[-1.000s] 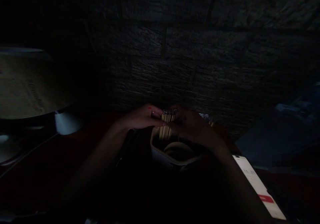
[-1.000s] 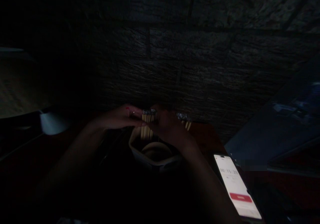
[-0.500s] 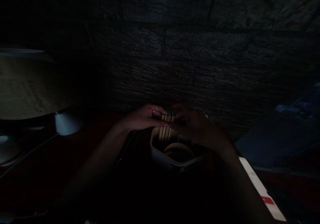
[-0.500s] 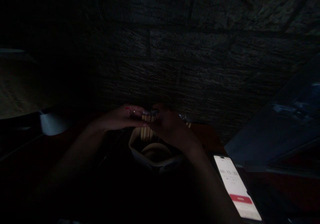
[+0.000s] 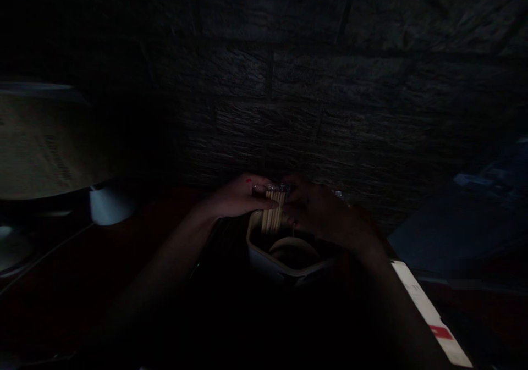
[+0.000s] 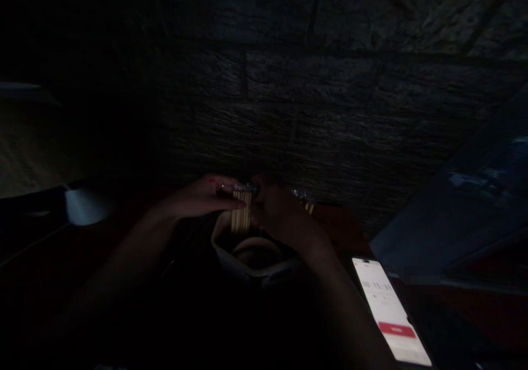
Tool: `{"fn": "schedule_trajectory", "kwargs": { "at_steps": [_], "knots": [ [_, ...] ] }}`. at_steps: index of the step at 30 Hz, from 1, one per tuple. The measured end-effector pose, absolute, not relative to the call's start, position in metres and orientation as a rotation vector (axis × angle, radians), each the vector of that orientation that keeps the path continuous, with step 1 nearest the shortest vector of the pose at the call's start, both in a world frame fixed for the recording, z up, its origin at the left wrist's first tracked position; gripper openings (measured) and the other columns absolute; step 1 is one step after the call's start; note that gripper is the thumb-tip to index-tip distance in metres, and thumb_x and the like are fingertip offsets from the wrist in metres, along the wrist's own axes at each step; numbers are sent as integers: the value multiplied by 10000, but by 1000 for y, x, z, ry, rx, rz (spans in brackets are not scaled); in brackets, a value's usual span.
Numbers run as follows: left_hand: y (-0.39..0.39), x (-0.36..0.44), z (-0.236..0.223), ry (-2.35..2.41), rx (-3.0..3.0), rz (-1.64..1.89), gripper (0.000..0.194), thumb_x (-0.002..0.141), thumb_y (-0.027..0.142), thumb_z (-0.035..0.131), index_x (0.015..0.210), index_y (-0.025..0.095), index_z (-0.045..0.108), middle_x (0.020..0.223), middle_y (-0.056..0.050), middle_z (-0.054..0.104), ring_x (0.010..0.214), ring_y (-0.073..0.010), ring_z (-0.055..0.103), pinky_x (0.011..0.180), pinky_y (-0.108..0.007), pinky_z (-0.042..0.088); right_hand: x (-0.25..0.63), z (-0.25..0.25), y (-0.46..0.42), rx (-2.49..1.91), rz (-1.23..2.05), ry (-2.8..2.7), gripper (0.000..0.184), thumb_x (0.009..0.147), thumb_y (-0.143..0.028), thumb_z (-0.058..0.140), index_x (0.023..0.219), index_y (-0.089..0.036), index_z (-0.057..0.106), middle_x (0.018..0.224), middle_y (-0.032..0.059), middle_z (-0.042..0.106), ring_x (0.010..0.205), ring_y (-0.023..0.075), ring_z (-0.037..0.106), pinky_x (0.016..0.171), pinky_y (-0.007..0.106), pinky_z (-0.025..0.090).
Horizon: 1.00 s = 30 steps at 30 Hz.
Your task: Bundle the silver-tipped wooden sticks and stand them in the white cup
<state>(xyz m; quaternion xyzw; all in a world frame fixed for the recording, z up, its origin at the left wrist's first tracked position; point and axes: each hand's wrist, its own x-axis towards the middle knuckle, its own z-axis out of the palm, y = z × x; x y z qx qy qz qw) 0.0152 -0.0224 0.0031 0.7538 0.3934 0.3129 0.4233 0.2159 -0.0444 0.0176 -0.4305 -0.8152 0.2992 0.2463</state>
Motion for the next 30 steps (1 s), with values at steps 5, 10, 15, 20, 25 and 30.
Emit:
{"fn": "schedule_trajectory", "kwargs": {
  "at_steps": [5, 10, 15, 20, 25, 30],
  "knots": [
    [-23, 15, 2, 959, 1877, 767, 282, 730, 235, 710, 980, 114, 659, 954, -63, 716, 872, -180, 653, 776, -282, 479, 216, 17, -45, -1174, 813, -2243, 373, 862, -214, 541, 1229, -173, 492, 784, 41, 724, 547, 128, 652, 505, 218, 448],
    [-23, 14, 3, 963, 1890, 791, 270, 723, 213, 714, 970, 119, 659, 981, -68, 713, 885, -176, 650, 793, -288, 479, 217, 17, -44, -1161, 727, -2259, 412, 839, -198, 568, 1245, -183, 497, 794, 44, 734, 637, 154, 672, 546, 233, 452],
    [-23, 13, 3, 933, 1897, 788, 269, 721, 214, 716, 971, 135, 656, 990, -58, 716, 912, -181, 655, 804, -297, 493, 217, 18, -45, -1171, 726, -2254, 444, 838, -198, 565, 1272, -191, 476, 791, 35, 739, 635, 156, 677, 540, 227, 456],
    [-24, 14, 4, 925, 1884, 783, 286, 718, 225, 723, 975, 127, 642, 995, -64, 707, 947, -194, 649, 856, -324, 486, 218, 24, -49, -1208, 694, -2215, 455, 827, -206, 579, 1270, -179, 481, 857, 49, 748, 675, 164, 692, 574, 230, 479],
    [-25, 13, 5, 974, 1883, 804, 364, 702, 246, 742, 1025, 122, 628, 1050, -82, 695, 1002, -215, 638, 889, -347, 477, 224, 26, -47, -1134, 692, -2142, 442, 818, -209, 613, 1248, -203, 511, 876, 50, 744, 740, 197, 704, 627, 272, 522],
    [-27, 10, 9, 1006, 1894, 838, 496, 705, 332, 756, 1139, 153, 596, 1078, -82, 695, 1025, -223, 639, 907, -362, 469, 241, 47, -61, -979, 594, -1785, 335, 780, -211, 684, 1105, -226, 605, 936, 33, 712, 810, 191, 694, 648, 282, 560]
  ]
}}
